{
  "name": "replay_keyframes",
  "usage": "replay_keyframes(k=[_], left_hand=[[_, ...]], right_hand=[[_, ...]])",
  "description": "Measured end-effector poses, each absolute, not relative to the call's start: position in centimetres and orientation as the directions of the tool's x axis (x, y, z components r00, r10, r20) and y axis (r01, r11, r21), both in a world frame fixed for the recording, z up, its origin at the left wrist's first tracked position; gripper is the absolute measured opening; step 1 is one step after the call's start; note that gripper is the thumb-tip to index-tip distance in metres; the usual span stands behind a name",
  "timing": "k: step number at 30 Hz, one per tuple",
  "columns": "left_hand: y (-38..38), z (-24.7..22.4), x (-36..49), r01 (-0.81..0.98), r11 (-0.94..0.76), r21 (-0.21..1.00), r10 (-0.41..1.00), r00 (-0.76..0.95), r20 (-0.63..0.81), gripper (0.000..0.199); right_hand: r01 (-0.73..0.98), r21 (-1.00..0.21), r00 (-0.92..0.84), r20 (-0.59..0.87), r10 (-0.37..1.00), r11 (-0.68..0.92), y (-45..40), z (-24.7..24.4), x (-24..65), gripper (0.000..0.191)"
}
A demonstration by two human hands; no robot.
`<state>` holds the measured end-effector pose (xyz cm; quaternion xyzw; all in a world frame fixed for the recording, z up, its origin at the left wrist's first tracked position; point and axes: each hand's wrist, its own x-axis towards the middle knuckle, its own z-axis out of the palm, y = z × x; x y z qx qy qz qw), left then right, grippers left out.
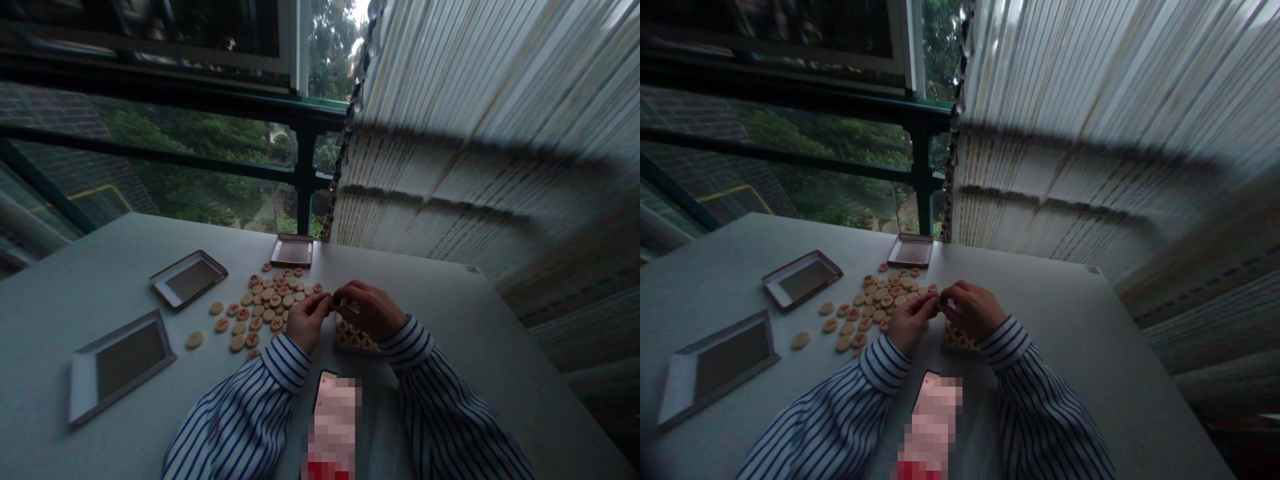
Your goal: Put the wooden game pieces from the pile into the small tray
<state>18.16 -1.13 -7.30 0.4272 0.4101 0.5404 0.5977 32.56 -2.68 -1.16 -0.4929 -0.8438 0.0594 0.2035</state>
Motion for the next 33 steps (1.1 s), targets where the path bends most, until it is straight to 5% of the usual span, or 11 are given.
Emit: replay_keyframes(k=[16,23,28,33], left_hand=[[-1.5,-7.3,18.1,-0.229,-0.007,0.973,0.992,0.12,0.035,0.024],[-2.3,-7.2,17.7,0.078,-0.176,0.981,0.966,0.204,0.157,0.024],[-2.5,-7.9,17.4,0.391,-0.429,0.814,0.899,0.276,0.342,0.034],[-2.4,-9.1,17.1,0.478,-0.606,0.635,0.794,0.413,0.447,0.048]], right_hand=[[0.788,-0.312,-0.464,0.264,0.846,0.53,-2.6,-1.4,32.8,0.02],[0.82,-0.288,-0.447,0.22,0.867,0.495,-2.3,-1.6,33.3,0.021],[0.852,-0.251,-0.423,0.189,0.886,0.46,-2.1,-1.6,33.8,0.022],[0.878,-0.209,-0.413,0.125,0.902,0.431,-2.0,-1.6,34.1,0.024]])
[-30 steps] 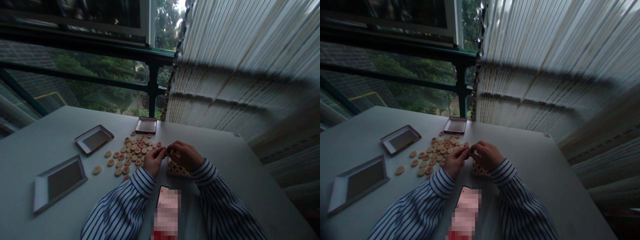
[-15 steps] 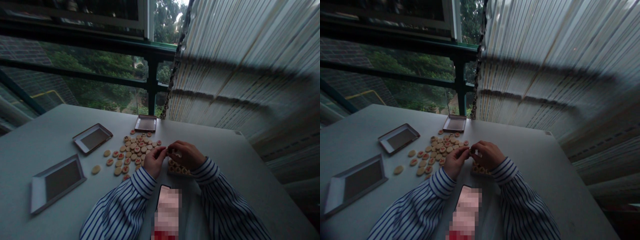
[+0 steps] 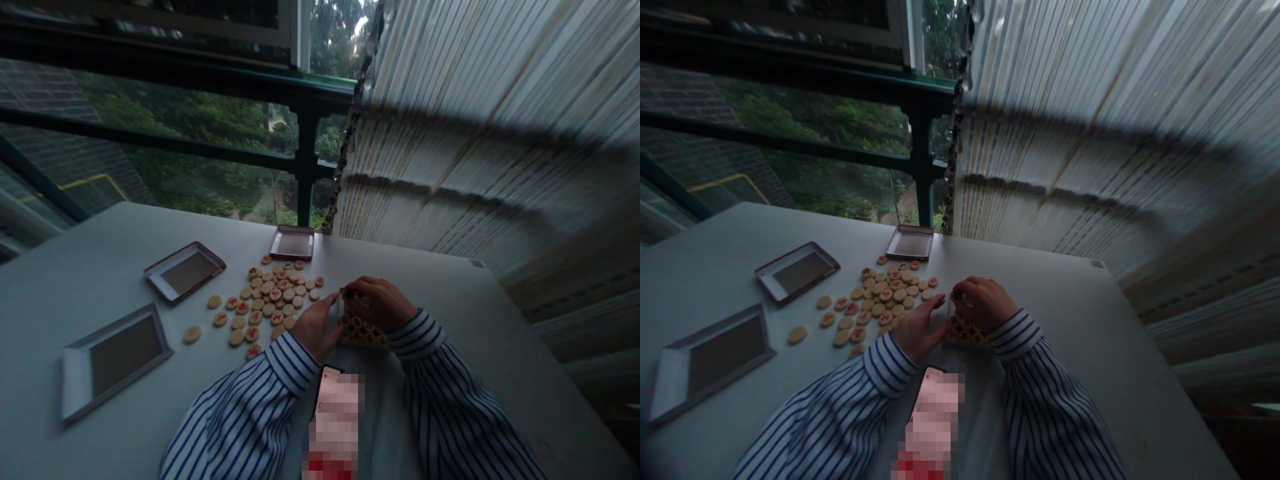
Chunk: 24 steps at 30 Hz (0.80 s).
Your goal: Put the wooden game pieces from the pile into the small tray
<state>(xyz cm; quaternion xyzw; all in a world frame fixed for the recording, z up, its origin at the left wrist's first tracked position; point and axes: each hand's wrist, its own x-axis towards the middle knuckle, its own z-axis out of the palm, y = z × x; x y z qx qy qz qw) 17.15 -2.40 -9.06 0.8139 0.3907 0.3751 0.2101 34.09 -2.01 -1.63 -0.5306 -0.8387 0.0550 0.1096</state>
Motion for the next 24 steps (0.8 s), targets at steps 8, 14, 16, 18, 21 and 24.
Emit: replay_keyframes(k=[8,14,16,18,21,24], left_hand=[[-2.8,-8.9,17.0,0.52,-0.68,0.516,0.726,0.576,0.376,0.065],[-2.9,-8.6,16.9,0.57,-0.666,0.48,0.737,0.599,0.312,0.066],[-3.0,-8.6,16.9,0.578,-0.658,0.483,0.743,0.604,0.29,0.067],[-3.0,-8.5,17.0,0.585,-0.649,0.486,0.748,0.608,0.268,0.068],[-3.0,-8.6,17.0,0.595,-0.636,0.491,0.756,0.61,0.24,0.068],[-3.0,-8.7,17.0,0.598,-0.631,0.494,0.76,0.606,0.237,0.067]], right_hand=[[0.932,-0.111,-0.35,-0.027,0.936,0.345,-1.6,-2.3,34.0,0.026],[0.942,-0.047,-0.335,-0.088,0.938,0.332,-1.6,-2.8,33.5,0.027],[0.945,-0.033,-0.328,-0.1,0.939,0.327,-1.6,-3.0,33.5,0.027],[0.945,-0.022,-0.328,-0.102,0.939,0.328,-1.6,-3.2,33.5,0.027],[0.939,-0.01,-0.343,-0.096,0.934,0.344,-1.6,-3.4,33.5,0.027],[0.936,-0.006,-0.351,-0.101,0.931,0.352,-1.6,-3.3,33.4,0.026]])
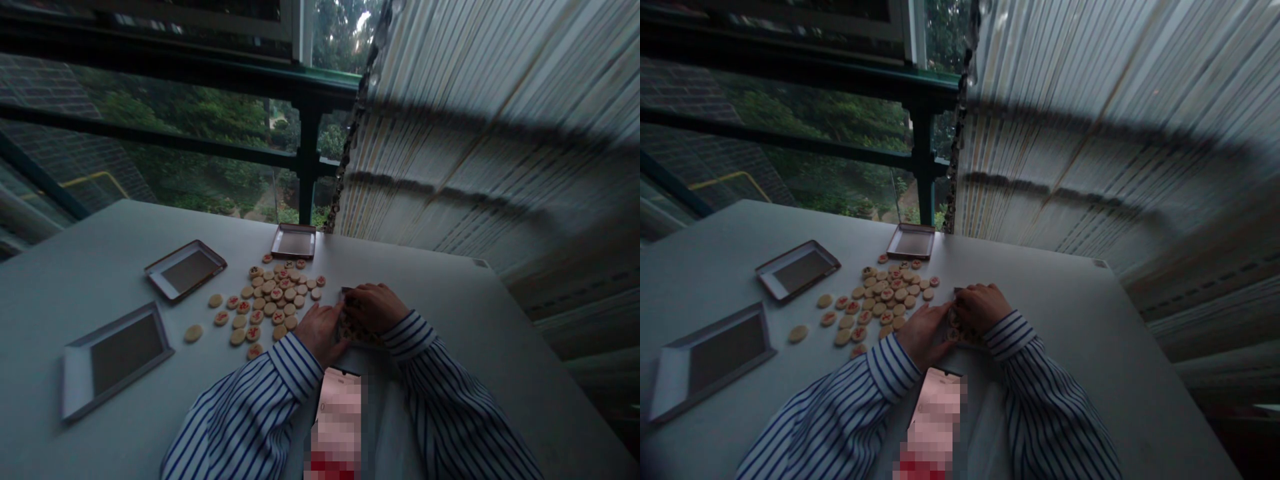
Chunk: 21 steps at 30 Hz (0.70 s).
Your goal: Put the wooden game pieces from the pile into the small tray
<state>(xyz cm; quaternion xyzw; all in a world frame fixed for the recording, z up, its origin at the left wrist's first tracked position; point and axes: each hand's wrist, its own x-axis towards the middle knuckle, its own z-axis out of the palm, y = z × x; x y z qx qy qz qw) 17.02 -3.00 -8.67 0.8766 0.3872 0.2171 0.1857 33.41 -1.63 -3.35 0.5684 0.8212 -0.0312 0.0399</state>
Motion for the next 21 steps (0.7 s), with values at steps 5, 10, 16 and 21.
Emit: replay_keyframes(k=[5,10,16,21], left_hand=[[-2.98,-8.83,17.01,0.596,-0.637,0.489,0.755,0.608,0.243,0.067],[-2.96,-8.74,17.01,0.603,-0.64,0.476,0.755,0.611,0.24,0.067],[-2.93,-8.74,16.97,0.59,-0.651,0.478,0.744,0.623,0.243,0.067],[-2.99,-8.77,16.95,0.592,-0.647,0.48,0.748,0.614,0.25,0.066]], right_hand=[[0.939,0.003,-0.34,-0.133,0.931,0.344,-1.61,-3.3,33.26,0.028],[0.936,0.007,-0.348,-0.123,0.929,0.352,-1.56,-3.45,33.31,0.027],[0.933,0.024,-0.352,-0.136,0.926,0.358,-1.6,-3.44,33.38,0.025],[0.932,0.034,-0.352,-0.157,0.923,0.361,-1.61,-3.28,33.32,0.027]])
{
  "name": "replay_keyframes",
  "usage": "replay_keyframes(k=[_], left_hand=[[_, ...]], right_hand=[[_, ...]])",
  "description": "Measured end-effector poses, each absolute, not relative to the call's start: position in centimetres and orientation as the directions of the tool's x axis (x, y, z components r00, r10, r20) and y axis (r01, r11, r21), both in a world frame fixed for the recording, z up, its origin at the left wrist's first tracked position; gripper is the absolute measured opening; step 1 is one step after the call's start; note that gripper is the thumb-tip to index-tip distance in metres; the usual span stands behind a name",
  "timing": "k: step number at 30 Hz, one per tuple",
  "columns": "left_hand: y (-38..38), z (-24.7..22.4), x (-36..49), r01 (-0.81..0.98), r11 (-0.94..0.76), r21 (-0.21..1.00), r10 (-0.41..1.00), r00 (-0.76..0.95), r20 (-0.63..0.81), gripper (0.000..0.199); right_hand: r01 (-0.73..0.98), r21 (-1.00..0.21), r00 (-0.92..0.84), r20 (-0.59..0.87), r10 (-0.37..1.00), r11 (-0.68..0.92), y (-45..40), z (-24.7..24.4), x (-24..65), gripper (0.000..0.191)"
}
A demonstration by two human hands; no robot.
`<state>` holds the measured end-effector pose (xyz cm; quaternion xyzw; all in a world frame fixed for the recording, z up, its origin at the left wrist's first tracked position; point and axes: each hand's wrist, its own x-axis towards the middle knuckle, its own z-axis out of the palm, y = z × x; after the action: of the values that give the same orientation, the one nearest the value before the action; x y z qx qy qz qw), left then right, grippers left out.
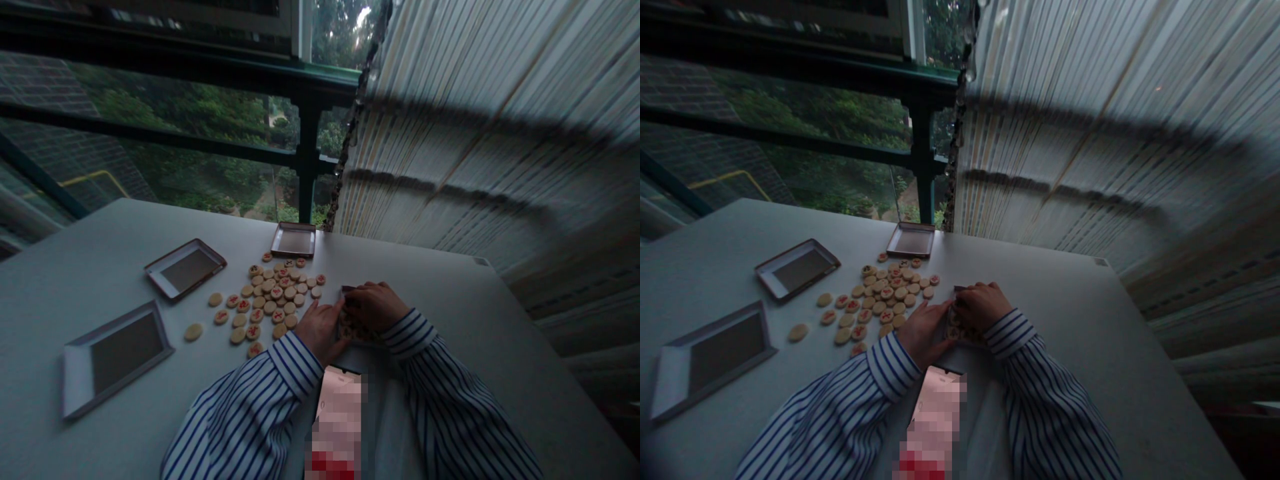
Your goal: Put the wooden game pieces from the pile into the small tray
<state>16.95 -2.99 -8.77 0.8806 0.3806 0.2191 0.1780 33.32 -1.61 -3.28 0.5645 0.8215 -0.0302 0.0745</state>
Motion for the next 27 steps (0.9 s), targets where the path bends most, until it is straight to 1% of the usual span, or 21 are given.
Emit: replay_keyframes(k=[6,11,18,27], left_hand=[[-3.02,-9.0,16.9,0.579,-0.657,0.483,0.742,0.612,0.274,0.065],[-3.0,-8.82,16.87,0.589,-0.643,0.489,0.751,0.609,0.254,0.066],[-2.93,-9.0,16.89,0.589,-0.653,0.477,0.745,0.614,0.261,0.067],[-2.98,-8.82,16.89,0.583,-0.651,0.486,0.745,0.614,0.261,0.066]], right_hand=[[0.933,0.032,-0.347,-0.191,0.918,0.36,-1.67,-2.81,33.3,0.025],[0.928,0.027,-0.358,-0.215,0.909,0.372,-1.66,-2.59,33.34,0.023],[0.925,-0.005,-0.376,-0.158,0.913,0.38,-1.65,-3.14,33.58,0.019],[0.922,-0.014,-0.383,-0.188,0.905,0.387,-1.7,-2.85,33.51,0.023]])
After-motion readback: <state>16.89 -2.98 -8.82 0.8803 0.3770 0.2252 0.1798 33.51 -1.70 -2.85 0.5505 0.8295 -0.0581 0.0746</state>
